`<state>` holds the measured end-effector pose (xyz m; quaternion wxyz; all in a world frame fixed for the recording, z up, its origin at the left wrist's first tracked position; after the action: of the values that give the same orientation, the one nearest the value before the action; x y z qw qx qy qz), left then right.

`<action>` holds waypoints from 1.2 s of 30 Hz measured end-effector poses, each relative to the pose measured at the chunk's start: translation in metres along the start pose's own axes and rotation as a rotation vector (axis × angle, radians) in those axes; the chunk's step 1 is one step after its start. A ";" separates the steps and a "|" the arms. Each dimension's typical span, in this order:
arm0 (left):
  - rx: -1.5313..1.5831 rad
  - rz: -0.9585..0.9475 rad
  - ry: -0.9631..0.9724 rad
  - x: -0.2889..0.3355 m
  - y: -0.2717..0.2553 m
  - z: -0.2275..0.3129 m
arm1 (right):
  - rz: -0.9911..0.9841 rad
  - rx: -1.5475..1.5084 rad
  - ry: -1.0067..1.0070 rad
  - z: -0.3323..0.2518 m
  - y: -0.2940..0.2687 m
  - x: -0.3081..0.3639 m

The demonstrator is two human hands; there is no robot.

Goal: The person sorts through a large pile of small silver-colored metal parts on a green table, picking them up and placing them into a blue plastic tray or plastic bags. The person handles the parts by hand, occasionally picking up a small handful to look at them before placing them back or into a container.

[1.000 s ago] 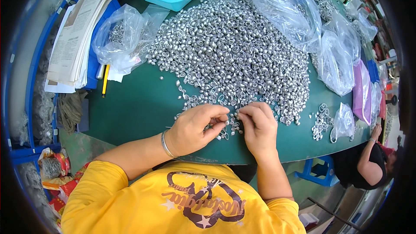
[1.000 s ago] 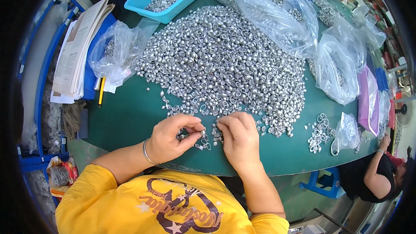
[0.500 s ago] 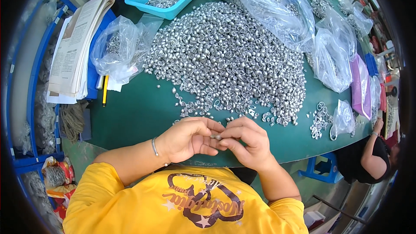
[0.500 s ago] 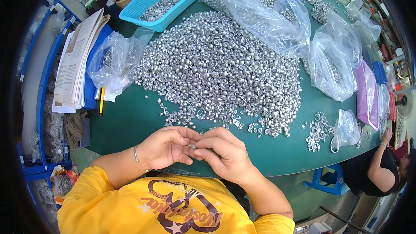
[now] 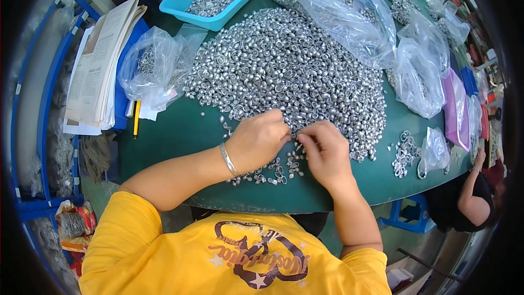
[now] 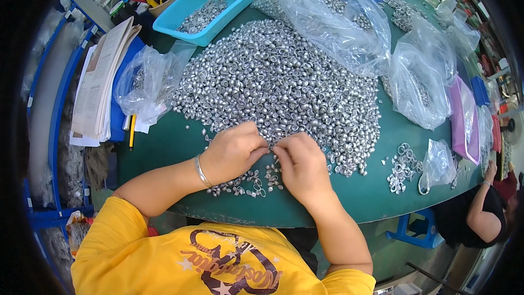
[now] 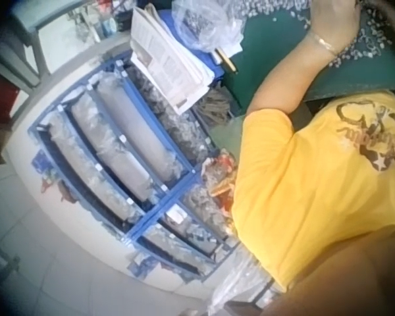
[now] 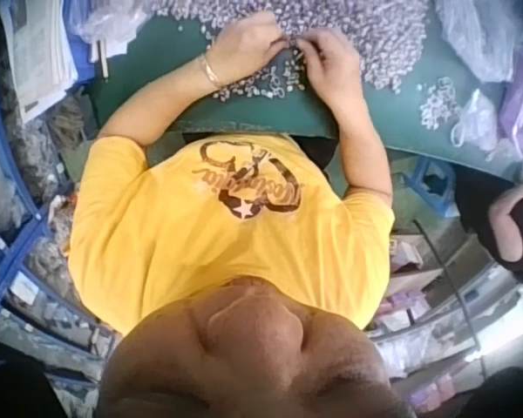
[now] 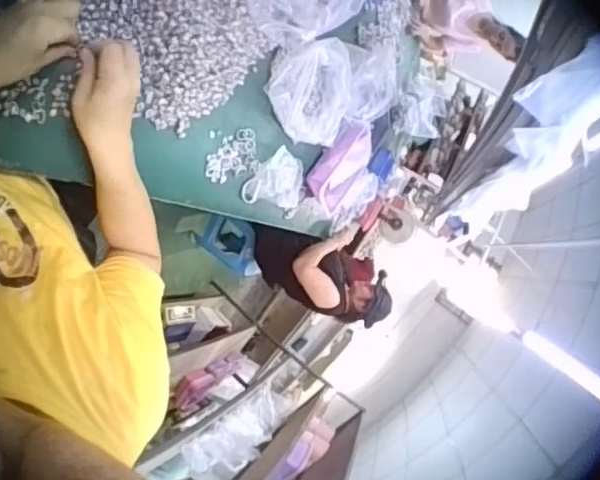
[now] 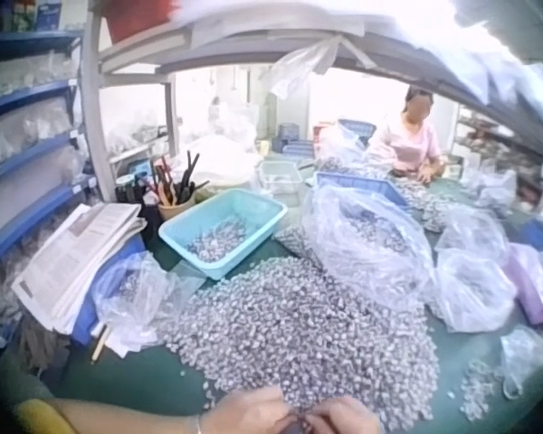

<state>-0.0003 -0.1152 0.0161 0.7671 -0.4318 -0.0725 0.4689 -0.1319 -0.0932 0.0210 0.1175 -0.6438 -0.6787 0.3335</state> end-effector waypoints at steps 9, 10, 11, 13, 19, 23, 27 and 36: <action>0.615 -0.111 -0.401 0.003 -0.008 -0.007 | -0.269 -1.558 0.798 0.041 0.004 0.010; 0.855 -0.158 -0.517 0.008 -0.002 -0.013 | -0.296 -1.580 0.775 0.043 0.006 0.009; 1.145 -0.253 -0.734 0.018 0.002 -0.015 | -0.290 -1.577 0.781 0.045 0.005 0.012; 1.660 -0.193 -0.718 0.023 0.003 -0.011 | -0.274 -1.610 0.699 0.041 0.002 0.006; 1.985 -0.258 -1.119 0.050 0.023 0.009 | -0.271 -0.431 0.025 -0.018 -0.010 -0.003; 1.898 -0.257 -1.096 0.049 0.022 0.000 | -0.055 0.114 -0.057 0.004 -0.016 -0.018; 1.329 0.050 -0.884 0.029 -0.012 -0.029 | -0.107 0.245 -0.190 -0.005 0.001 -0.019; -0.072 0.083 -0.084 0.007 -0.019 -0.015 | -0.024 0.332 -0.310 -0.007 0.003 -0.018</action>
<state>0.0234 -0.1226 0.0183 0.7273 -0.4416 -0.1036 0.5152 -0.1234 -0.1085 0.0292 0.1199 -0.5486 -0.6320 0.5340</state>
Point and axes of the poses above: each hand's wrist, its own x-axis away from the middle knuckle, its own y-axis out of the palm, z = x × y, the point moved 6 cm from there along -x, towards the middle knuckle, and after that the axes turned 2 degrees about x, right-handed, at the moved point
